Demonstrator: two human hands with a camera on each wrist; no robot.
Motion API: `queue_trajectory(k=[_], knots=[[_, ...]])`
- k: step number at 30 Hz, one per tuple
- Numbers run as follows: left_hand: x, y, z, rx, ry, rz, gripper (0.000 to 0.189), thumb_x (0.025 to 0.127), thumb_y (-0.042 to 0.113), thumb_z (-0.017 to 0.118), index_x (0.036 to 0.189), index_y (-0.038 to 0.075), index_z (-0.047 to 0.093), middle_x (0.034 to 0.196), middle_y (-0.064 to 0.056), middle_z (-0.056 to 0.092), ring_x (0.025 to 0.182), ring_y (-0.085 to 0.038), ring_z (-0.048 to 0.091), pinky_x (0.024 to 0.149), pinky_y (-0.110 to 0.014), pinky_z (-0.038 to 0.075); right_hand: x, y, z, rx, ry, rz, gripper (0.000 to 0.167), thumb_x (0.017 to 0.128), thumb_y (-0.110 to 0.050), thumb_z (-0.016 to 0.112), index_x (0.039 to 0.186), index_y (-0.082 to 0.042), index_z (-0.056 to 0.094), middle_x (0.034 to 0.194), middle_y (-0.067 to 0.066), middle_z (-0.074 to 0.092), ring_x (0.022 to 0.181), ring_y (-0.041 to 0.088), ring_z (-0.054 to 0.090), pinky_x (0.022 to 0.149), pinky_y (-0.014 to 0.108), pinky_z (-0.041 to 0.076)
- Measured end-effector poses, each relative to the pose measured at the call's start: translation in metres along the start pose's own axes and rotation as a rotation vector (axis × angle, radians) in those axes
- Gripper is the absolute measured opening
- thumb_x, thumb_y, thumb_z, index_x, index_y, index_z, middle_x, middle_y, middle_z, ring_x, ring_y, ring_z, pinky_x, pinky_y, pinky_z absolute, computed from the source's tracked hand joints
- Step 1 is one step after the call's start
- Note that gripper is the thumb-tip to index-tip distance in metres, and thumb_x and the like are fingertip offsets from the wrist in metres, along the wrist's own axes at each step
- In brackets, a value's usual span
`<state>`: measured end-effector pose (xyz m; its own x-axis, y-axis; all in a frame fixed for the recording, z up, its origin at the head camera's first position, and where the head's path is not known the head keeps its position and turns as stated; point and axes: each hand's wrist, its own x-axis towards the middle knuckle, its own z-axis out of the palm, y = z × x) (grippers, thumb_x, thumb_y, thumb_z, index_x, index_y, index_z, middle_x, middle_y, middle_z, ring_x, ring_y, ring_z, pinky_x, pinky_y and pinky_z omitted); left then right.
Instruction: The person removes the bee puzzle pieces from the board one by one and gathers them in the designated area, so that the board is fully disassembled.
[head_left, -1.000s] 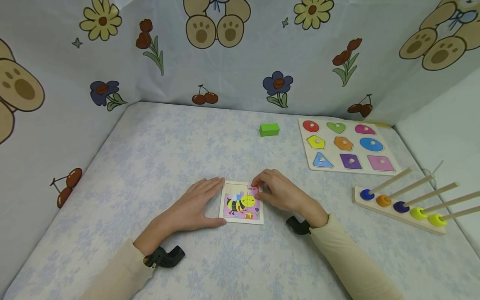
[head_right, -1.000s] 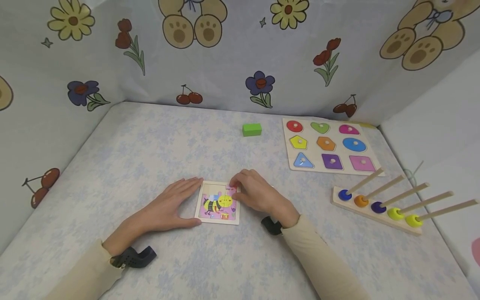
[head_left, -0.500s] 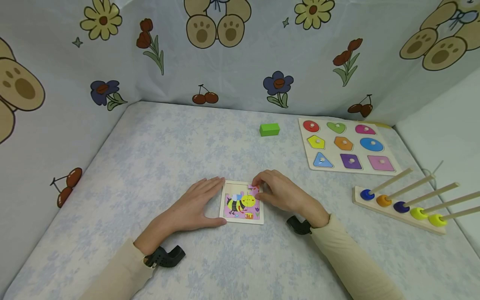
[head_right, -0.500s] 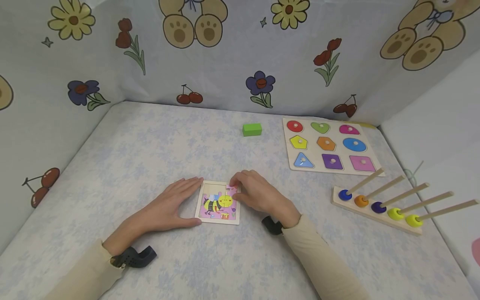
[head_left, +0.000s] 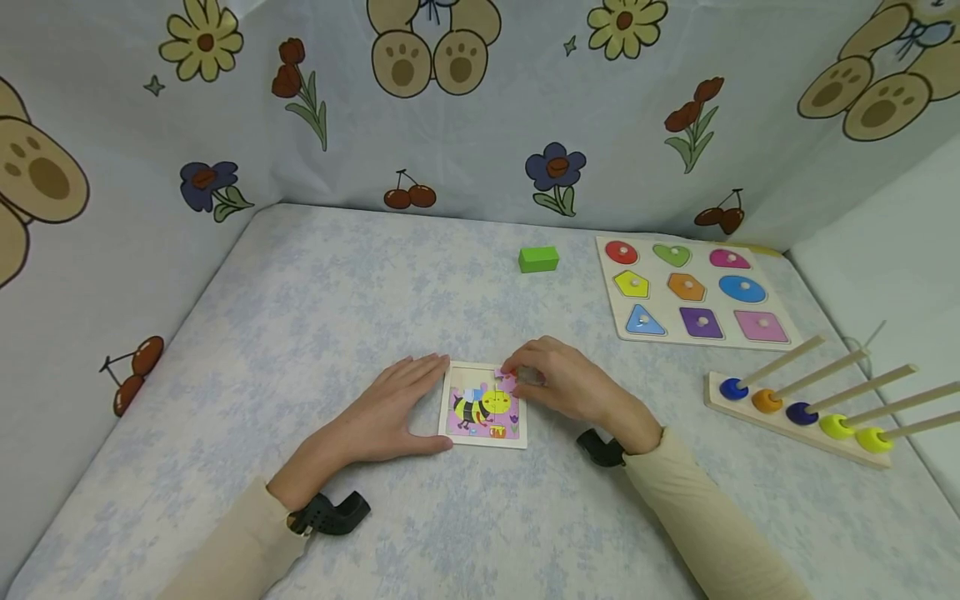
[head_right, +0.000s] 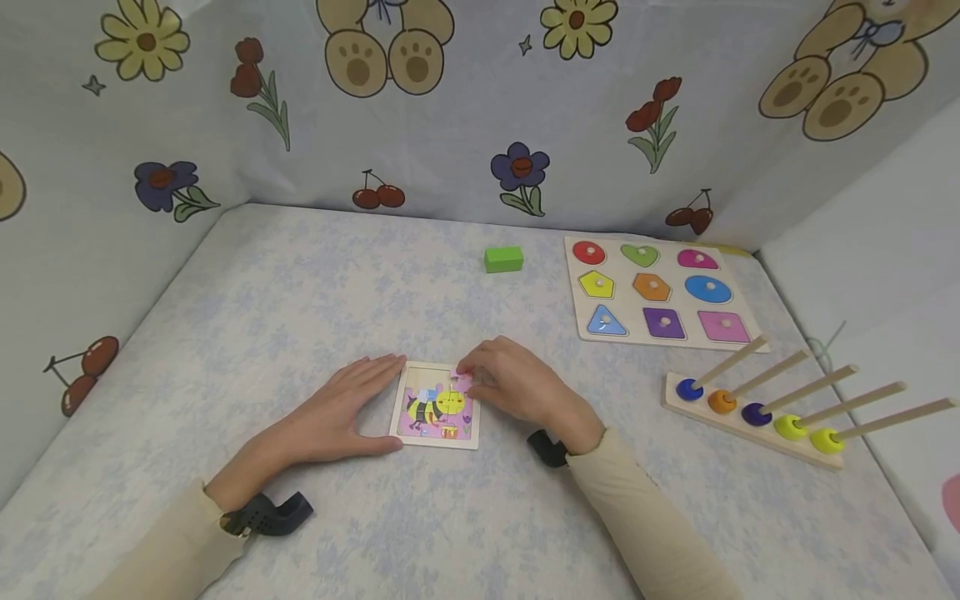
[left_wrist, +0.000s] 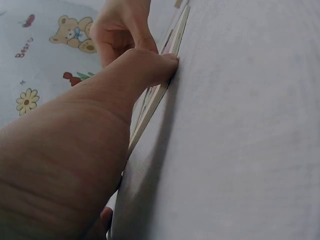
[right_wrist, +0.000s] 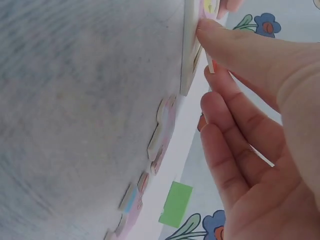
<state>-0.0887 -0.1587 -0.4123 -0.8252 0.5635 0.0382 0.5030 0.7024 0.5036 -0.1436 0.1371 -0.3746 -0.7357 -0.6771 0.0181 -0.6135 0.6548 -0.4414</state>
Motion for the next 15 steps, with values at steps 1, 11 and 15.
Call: queue_trajectory(k=[1, 11, 15], knots=[[-0.0002, 0.0000, 0.0000, -0.001, 0.001, 0.001, 0.109, 0.084, 0.058, 0.079, 0.163, 0.004, 0.028, 0.169, -0.010, 0.029, 0.158, -0.028, 0.024, 0.130, -0.052, 0.016, 0.0000, 0.0001, -0.0001, -0.007, 0.005, -0.003, 0.029, 0.089, -0.018, 0.084, 0.117, -0.014, 0.077, 0.115, -0.001, 0.073, 0.098, 0.018, 0.059, 0.081, 0.031, 0.055], [-0.0010, 0.0001, -0.0001, -0.001, 0.003, 0.006, 0.108, 0.084, 0.057, 0.079, 0.163, 0.003, 0.027, 0.169, -0.010, 0.029, 0.158, -0.028, 0.024, 0.130, -0.052, 0.017, -0.0013, 0.0006, -0.0012, -0.025, 0.035, -0.002, 0.029, 0.089, -0.020, 0.084, 0.117, -0.016, 0.078, 0.113, -0.002, 0.073, 0.090, 0.015, 0.058, 0.074, 0.026, 0.054], [-0.0009, 0.0001, -0.0003, 0.001, 0.000, 0.006, 0.108, 0.085, 0.057, 0.079, 0.163, 0.004, 0.027, 0.169, -0.010, 0.029, 0.158, -0.028, 0.024, 0.130, -0.052, 0.017, -0.0015, 0.0026, -0.0026, 0.022, 0.044, 0.018, 0.029, 0.089, -0.019, 0.083, 0.117, -0.015, 0.078, 0.116, -0.001, 0.074, 0.093, 0.016, 0.059, 0.076, 0.028, 0.054]])
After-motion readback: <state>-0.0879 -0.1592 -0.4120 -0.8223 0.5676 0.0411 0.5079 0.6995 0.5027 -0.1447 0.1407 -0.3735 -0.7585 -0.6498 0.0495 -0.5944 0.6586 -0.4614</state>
